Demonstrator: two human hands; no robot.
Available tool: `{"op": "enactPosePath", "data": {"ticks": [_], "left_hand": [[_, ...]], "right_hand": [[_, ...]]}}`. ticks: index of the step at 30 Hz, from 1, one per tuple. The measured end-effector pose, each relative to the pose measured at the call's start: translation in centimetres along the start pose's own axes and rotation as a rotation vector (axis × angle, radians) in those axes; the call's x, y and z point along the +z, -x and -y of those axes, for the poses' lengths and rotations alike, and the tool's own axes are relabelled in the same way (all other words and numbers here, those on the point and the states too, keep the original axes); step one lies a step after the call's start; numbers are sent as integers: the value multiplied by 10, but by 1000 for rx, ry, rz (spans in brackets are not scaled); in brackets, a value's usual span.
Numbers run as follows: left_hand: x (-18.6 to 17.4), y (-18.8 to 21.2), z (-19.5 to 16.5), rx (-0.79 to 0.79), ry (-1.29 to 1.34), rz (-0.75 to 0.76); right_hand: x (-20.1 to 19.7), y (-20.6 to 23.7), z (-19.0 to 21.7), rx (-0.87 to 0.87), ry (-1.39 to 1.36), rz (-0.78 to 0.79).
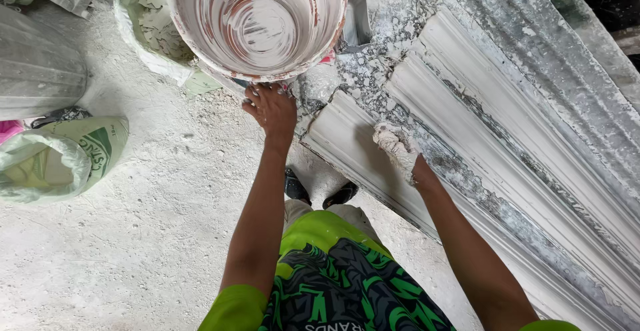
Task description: The person presses and smooths white plaster onto fluted decorative molding pieces laid on a work surface, working the material into the grooves by hand and with a small scraper, then walks to a tap and washes plaster off their hands using a bar of soap.
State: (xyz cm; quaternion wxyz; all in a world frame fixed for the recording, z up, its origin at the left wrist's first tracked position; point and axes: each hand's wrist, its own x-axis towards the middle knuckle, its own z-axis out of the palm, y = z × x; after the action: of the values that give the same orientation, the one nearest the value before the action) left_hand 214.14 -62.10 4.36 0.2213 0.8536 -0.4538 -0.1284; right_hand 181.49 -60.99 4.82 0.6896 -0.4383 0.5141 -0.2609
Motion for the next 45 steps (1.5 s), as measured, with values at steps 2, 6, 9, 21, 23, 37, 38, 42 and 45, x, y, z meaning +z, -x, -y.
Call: {"op": "enactPosePath", "data": {"ticks": [2, 6, 9, 21, 23, 37, 38, 42, 45], "left_hand": [[-4, -3, 1, 24, -6, -25], [-14, -8, 1, 62, 4, 30], [-21, -10, -2, 143, -45, -41], [-15, 16, 10, 502, -10, -229], [-13, 24, 18, 324, 43, 29], [-32, 101, 56, 163, 651, -248], [-29, 109, 59, 181, 647, -267], [-13, 134, 69, -185, 1281, -153], [-17, 152, 87, -35, 697, -213]], "right_hand": [[-10, 7, 7, 13, 67, 70], [-16, 23, 13, 157, 46, 133], [-4, 35, 5, 58, 159, 237], [52, 69, -70, 78, -5, 130], [43, 62, -60, 516, -647, -153], [59, -16, 69, 62, 1153, -7], [66, -22, 70, 23, 1114, -9], [86, -39, 65, -77, 719, -34], [99, -41, 53, -11, 423, 70]]}}
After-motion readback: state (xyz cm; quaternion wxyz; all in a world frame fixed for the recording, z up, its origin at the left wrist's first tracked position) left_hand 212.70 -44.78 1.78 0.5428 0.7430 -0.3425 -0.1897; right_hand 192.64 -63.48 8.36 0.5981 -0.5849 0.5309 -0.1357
